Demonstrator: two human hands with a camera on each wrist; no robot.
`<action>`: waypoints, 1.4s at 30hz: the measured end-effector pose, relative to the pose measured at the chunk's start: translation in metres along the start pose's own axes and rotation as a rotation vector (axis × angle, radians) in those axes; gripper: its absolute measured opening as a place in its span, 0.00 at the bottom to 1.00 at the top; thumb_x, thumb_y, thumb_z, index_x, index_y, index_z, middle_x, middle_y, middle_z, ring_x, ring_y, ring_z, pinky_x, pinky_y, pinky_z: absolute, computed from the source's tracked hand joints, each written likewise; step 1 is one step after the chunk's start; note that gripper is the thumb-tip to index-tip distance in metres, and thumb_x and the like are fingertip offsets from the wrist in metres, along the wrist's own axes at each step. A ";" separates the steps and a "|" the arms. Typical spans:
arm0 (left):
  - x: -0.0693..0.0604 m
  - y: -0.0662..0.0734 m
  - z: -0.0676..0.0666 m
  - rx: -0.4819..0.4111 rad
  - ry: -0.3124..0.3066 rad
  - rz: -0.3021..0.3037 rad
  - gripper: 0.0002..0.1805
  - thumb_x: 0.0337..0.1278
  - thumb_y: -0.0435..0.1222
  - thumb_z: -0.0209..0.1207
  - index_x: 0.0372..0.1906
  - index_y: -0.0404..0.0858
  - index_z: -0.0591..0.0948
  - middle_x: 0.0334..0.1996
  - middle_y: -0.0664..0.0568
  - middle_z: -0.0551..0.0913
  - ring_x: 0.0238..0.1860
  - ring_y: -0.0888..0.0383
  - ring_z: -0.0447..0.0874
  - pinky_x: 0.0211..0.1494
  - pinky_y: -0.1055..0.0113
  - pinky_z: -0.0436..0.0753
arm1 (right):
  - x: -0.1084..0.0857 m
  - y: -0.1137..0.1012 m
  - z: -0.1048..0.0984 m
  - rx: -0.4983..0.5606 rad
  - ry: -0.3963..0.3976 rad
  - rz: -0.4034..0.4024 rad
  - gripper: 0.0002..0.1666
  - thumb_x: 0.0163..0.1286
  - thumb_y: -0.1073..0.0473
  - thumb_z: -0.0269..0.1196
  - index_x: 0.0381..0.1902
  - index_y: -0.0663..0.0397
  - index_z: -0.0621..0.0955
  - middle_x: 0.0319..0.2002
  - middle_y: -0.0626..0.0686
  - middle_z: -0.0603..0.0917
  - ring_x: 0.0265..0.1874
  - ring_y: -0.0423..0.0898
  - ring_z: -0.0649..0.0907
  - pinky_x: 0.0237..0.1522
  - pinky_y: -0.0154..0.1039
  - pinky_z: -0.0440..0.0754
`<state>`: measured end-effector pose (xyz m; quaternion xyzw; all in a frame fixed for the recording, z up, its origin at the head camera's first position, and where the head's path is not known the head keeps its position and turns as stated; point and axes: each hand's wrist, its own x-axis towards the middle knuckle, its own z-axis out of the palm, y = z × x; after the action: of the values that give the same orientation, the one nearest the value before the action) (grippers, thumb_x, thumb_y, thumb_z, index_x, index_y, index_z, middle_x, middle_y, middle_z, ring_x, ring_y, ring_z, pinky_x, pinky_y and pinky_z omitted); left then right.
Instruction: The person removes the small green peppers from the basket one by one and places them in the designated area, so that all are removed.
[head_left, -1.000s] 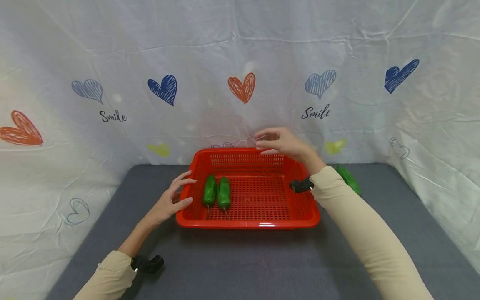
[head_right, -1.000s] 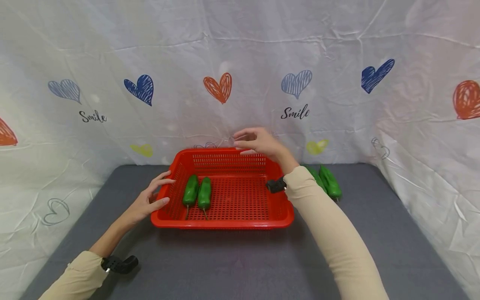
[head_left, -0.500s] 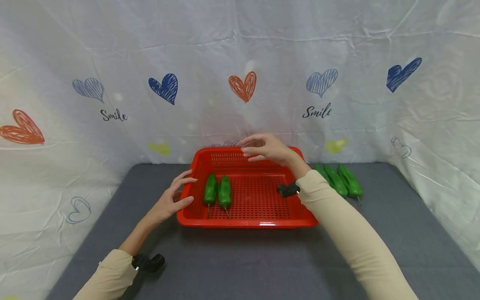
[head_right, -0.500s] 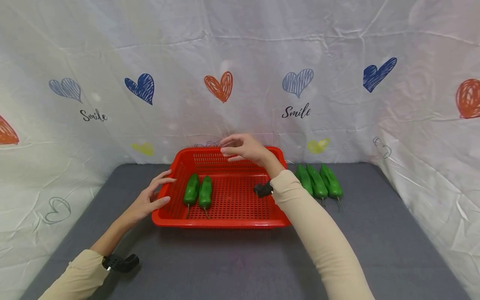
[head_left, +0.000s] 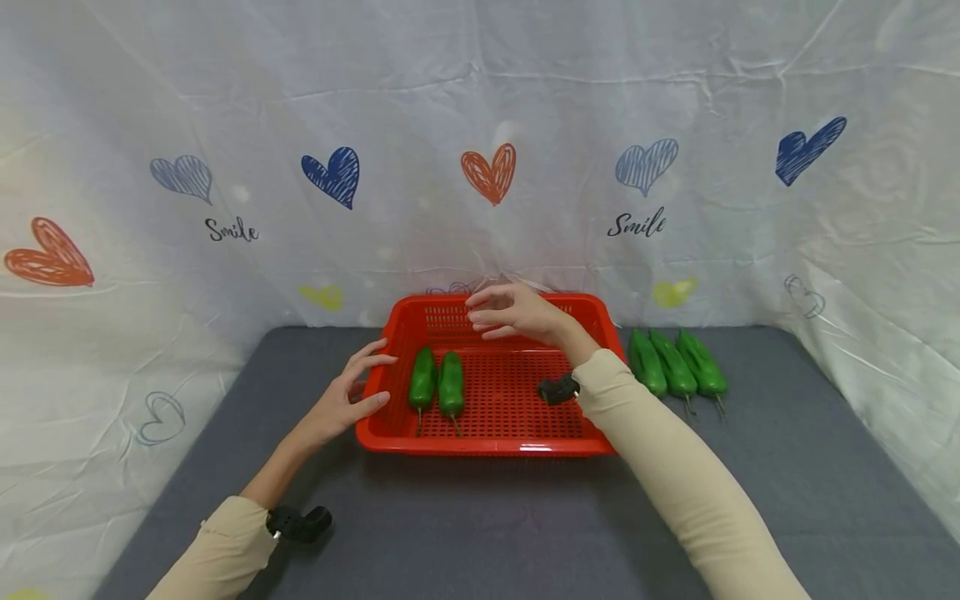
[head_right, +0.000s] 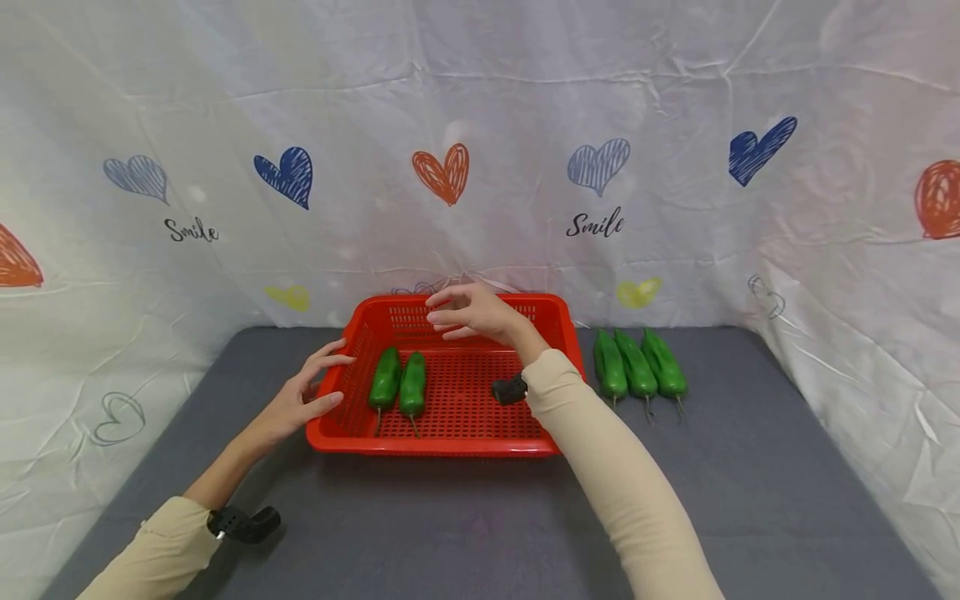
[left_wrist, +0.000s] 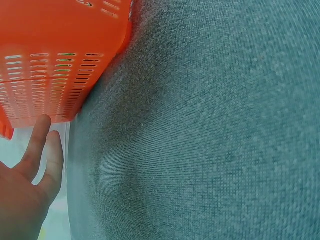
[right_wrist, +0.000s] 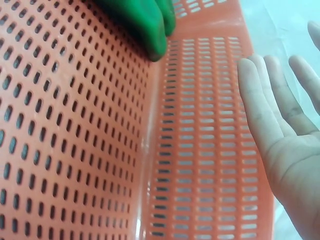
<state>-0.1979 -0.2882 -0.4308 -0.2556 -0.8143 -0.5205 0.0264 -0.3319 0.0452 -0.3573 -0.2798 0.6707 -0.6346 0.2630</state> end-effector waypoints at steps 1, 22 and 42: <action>0.000 0.000 0.000 0.003 0.002 -0.004 0.27 0.70 0.30 0.59 0.71 0.36 0.70 0.80 0.50 0.50 0.62 0.40 0.73 0.56 0.59 0.78 | 0.001 0.001 0.001 0.005 -0.005 0.004 0.25 0.75 0.67 0.62 0.65 0.74 0.73 0.61 0.72 0.74 0.61 0.71 0.74 0.59 0.61 0.73; 0.000 0.000 0.000 0.010 0.007 0.010 0.27 0.69 0.29 0.59 0.70 0.35 0.70 0.79 0.47 0.50 0.68 0.40 0.67 0.59 0.62 0.75 | 0.018 0.031 0.010 0.047 -0.009 0.107 0.28 0.74 0.67 0.63 0.69 0.71 0.72 0.60 0.66 0.78 0.62 0.69 0.74 0.60 0.59 0.73; 0.001 0.001 0.002 -0.012 0.013 0.010 0.27 0.69 0.29 0.58 0.70 0.34 0.70 0.79 0.46 0.50 0.64 0.38 0.71 0.56 0.62 0.78 | 0.019 0.059 0.010 0.040 -0.030 0.206 0.31 0.72 0.70 0.64 0.71 0.67 0.70 0.67 0.65 0.74 0.62 0.52 0.78 0.61 0.54 0.73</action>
<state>-0.1975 -0.2860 -0.4306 -0.2565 -0.8097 -0.5268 0.0325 -0.3403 0.0273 -0.4164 -0.2133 0.6791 -0.6133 0.3423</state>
